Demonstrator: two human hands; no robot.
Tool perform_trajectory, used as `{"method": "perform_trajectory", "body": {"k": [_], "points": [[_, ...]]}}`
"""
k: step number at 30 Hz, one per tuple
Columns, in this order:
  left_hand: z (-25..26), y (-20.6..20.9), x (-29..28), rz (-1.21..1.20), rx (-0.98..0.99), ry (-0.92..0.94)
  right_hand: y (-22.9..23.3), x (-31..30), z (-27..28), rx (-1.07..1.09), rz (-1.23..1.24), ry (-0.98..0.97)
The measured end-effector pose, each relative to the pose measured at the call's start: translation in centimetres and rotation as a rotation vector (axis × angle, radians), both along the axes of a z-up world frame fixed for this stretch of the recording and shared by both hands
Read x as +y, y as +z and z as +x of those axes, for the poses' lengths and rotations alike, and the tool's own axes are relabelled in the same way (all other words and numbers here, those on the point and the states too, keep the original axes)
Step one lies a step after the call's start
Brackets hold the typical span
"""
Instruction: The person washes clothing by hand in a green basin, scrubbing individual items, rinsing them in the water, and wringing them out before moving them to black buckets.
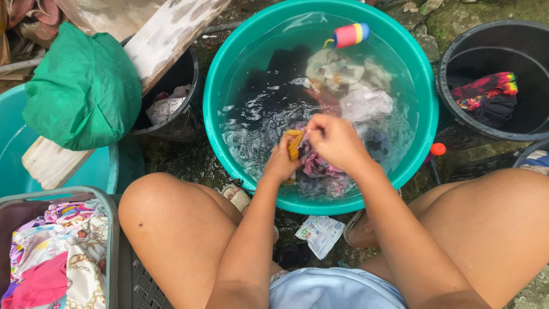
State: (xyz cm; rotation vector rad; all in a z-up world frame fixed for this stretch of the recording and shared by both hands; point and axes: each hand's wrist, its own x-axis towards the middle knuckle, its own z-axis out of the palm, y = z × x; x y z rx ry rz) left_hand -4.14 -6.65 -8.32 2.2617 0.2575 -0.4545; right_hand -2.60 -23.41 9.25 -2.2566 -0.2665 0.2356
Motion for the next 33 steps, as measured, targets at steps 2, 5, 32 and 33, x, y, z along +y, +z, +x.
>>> {"method": "perform_trajectory", "body": {"k": [2,5,32,33], "points": [[0.5,-0.1,0.0,-0.015,-0.053,0.102,1.4,-1.5,-0.3,0.069,-0.008,-0.070],[1.1,3.1,1.1,-0.040,-0.125,0.174,0.0,-4.0,0.0,0.104,-0.155,-0.032],[1.9,6.4,-9.3,-1.055,-0.296,0.748,-12.4,2.4,-0.7,-0.080,0.839,-0.609],[2.0,6.2,-9.6,-1.050,-0.267,0.732,-13.0,2.0,-0.4,-0.067,0.843,-0.634]]}}
